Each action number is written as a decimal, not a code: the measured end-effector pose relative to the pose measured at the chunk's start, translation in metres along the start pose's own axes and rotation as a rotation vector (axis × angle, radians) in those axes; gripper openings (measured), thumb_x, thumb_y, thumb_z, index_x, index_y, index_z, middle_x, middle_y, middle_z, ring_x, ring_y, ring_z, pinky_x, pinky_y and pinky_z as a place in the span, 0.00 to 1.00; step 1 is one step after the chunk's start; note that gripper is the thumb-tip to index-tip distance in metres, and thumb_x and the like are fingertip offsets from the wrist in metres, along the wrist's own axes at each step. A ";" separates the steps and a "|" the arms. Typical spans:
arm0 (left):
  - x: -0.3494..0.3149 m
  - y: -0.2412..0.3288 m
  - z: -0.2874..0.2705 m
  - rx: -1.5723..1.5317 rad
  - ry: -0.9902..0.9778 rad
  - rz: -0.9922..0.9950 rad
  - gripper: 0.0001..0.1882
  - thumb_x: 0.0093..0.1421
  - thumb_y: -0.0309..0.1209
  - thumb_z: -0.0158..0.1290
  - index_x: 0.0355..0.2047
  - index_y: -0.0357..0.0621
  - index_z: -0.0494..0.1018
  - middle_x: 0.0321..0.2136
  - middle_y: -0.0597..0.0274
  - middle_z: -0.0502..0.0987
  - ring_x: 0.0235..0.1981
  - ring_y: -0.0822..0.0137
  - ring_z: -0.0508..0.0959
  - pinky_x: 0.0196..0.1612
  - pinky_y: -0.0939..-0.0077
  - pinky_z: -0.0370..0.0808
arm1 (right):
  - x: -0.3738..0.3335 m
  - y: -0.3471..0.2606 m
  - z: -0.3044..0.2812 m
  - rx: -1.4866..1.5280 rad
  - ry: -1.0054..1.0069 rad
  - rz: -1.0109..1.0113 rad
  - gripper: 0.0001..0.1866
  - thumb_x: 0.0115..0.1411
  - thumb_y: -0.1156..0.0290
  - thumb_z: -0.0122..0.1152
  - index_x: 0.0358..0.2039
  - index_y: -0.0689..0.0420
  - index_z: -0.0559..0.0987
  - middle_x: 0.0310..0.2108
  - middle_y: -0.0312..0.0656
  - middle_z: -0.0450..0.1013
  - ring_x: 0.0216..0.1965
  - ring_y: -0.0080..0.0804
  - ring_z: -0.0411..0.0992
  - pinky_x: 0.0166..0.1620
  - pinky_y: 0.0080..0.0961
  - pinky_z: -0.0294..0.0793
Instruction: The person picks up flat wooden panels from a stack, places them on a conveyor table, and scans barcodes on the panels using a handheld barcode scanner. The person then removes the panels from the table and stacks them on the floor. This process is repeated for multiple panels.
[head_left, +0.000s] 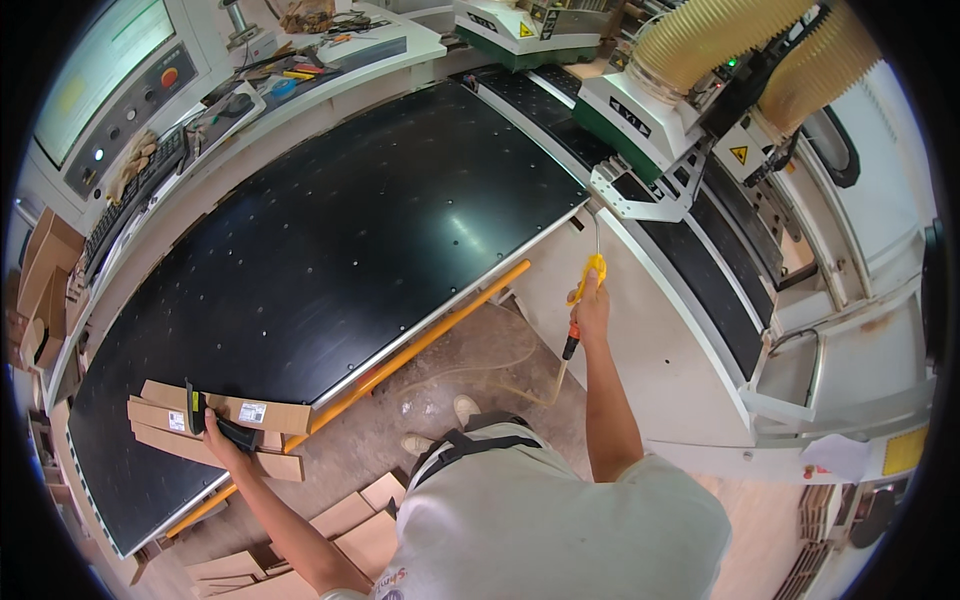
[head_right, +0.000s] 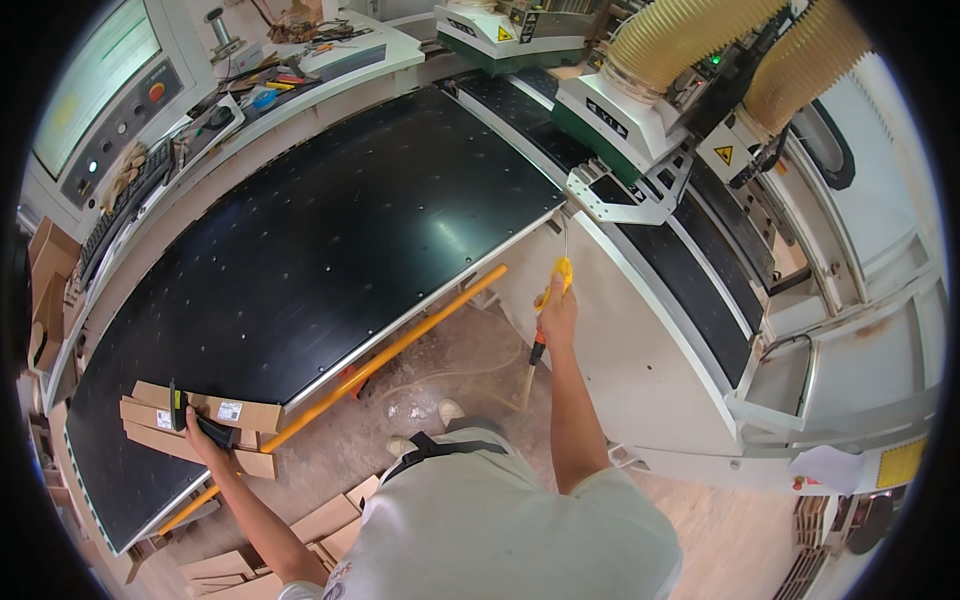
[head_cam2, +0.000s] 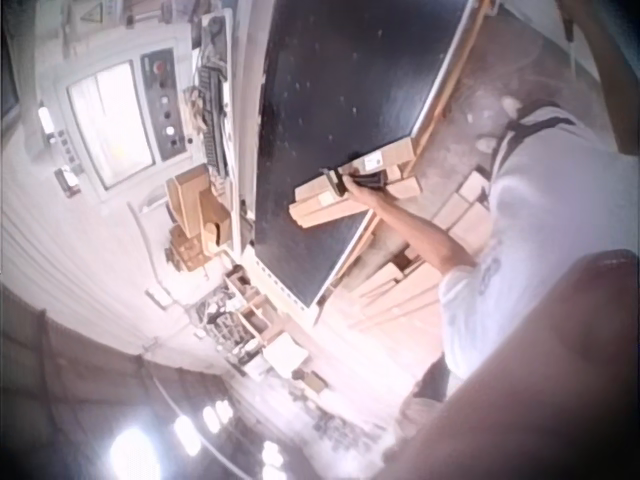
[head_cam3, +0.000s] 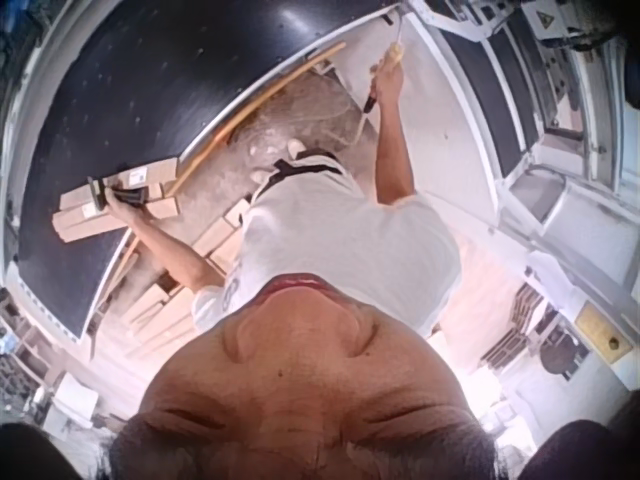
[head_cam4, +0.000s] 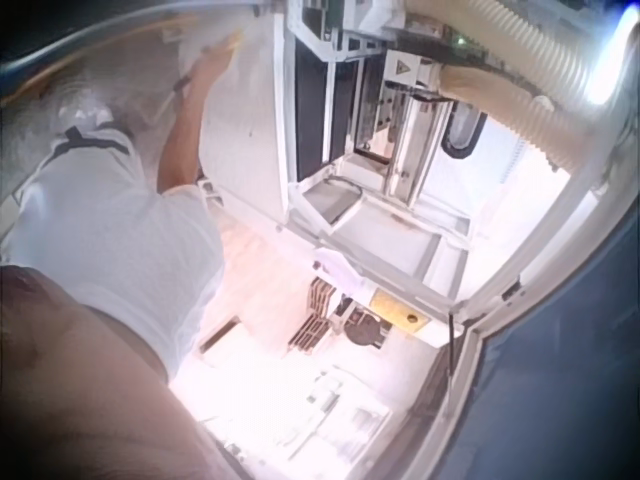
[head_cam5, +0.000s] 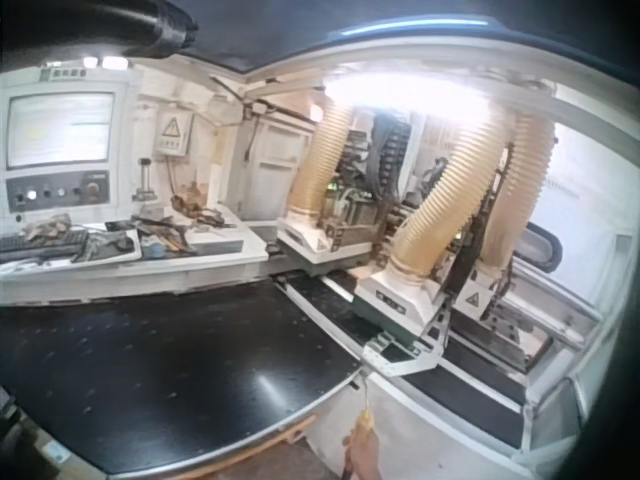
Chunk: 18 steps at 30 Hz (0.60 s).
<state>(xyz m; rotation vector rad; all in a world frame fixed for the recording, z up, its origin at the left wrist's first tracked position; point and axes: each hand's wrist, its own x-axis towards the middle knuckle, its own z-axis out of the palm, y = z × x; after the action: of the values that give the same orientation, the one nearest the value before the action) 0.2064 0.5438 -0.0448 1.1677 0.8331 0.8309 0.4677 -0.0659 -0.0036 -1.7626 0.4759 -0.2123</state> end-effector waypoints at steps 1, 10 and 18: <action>0.002 -0.002 0.000 0.006 -0.001 -0.011 0.22 0.62 0.43 0.54 0.48 0.37 0.71 0.35 0.63 0.74 0.37 0.71 0.74 0.42 0.74 0.72 | 0.001 0.002 0.000 -0.009 0.007 -0.014 0.26 0.69 0.47 0.39 0.33 0.59 0.69 0.18 0.40 0.69 0.09 0.22 0.59 0.13 0.22 0.59; -0.020 0.022 0.026 0.013 0.085 -0.044 0.18 0.58 0.43 0.58 0.38 0.42 0.75 0.30 0.68 0.75 0.32 0.74 0.74 0.38 0.78 0.71 | -0.076 -0.029 0.035 -0.299 -0.855 0.205 0.22 0.69 0.53 0.38 0.33 0.59 0.71 0.18 0.41 0.72 0.08 0.20 0.58 0.13 0.21 0.59; -0.021 0.022 0.018 0.007 0.083 -0.013 0.21 0.58 0.42 0.57 0.38 0.34 0.75 0.29 0.61 0.77 0.29 0.71 0.76 0.34 0.77 0.73 | -0.145 -0.074 0.074 -0.318 -1.428 0.045 0.27 0.70 0.54 0.31 0.34 0.64 0.72 0.18 0.43 0.74 0.07 0.20 0.58 0.20 0.17 0.64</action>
<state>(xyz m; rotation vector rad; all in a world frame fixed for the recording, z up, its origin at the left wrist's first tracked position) 0.2099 0.5216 -0.0171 1.1387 0.9112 0.8705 0.3811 0.0743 0.0655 -1.7371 -0.5211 1.1514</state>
